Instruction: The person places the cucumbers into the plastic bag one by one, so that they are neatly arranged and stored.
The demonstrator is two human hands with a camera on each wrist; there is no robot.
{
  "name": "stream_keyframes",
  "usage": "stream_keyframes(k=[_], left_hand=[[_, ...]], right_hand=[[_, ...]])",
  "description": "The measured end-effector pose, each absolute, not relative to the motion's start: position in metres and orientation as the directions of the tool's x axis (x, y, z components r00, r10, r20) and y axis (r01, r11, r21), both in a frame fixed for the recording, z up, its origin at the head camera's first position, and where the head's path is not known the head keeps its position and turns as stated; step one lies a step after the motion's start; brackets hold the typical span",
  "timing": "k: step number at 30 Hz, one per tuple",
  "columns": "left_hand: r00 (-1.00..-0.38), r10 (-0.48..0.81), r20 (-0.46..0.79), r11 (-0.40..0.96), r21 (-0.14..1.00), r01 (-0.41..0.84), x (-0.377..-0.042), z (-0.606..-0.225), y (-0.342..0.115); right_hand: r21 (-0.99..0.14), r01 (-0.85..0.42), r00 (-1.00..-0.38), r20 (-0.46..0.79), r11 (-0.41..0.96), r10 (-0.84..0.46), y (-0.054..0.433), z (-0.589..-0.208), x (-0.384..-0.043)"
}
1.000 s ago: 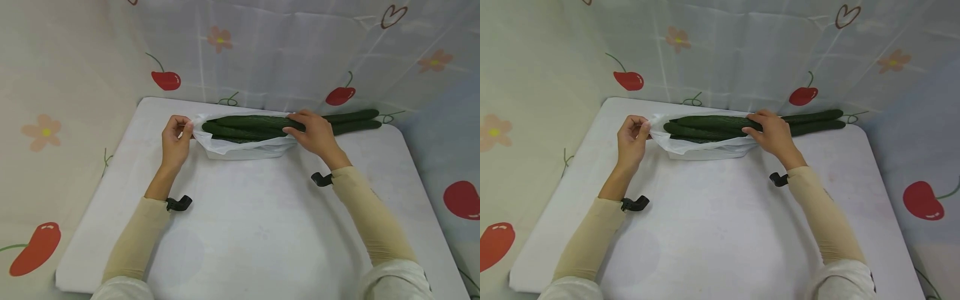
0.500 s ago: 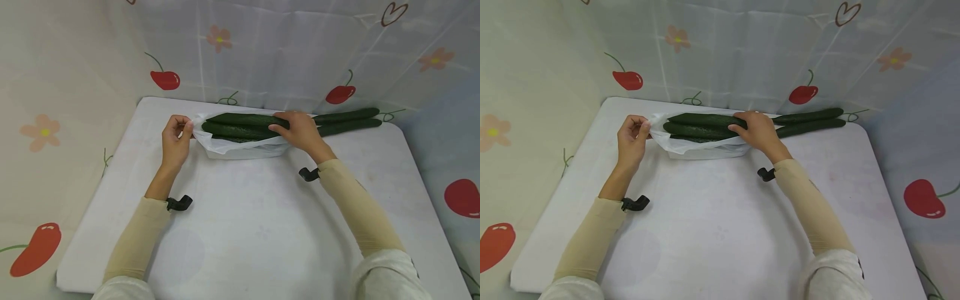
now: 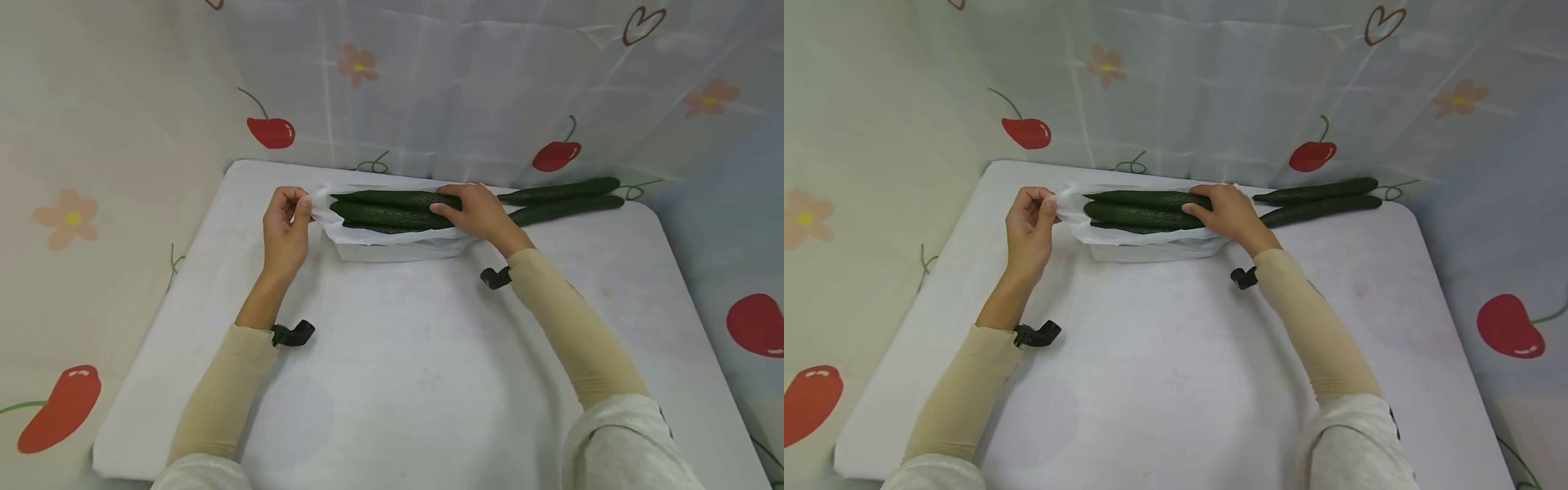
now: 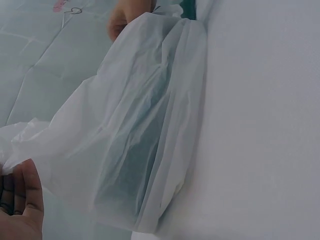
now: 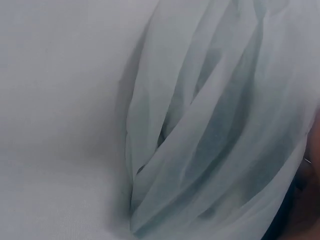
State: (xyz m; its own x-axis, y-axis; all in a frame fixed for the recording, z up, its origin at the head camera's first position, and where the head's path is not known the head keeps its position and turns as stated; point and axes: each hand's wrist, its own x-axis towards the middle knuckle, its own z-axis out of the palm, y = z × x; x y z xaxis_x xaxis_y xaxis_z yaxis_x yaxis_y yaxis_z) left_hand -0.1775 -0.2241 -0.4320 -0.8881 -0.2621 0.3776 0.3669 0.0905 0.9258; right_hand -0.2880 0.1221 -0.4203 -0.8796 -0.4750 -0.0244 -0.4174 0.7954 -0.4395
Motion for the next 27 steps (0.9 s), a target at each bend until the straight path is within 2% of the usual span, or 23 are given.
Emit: stream_keyframes(k=[14, 21, 27], left_hand=[[-0.881, -0.228, 0.416, 0.075, 0.909, 0.41, -0.173, -0.429, -0.221], [-0.883, -0.229, 0.411, 0.085, 0.912, 0.402, -0.173, -0.43, -0.222], [-0.884, -0.234, 0.404, 0.076, 0.914, 0.398, -0.173, -0.43, -0.224]], right_hand=[[-0.439, -0.388, -0.884, -0.07, 0.81, -0.461, 0.127, -0.43, -0.297], [-0.409, -0.352, -0.896, -0.112, 0.842, -0.429, 0.15, -0.426, -0.29], [-0.392, -0.343, -0.912, -0.078, 0.853, -0.403, 0.171, -0.428, -0.278]])
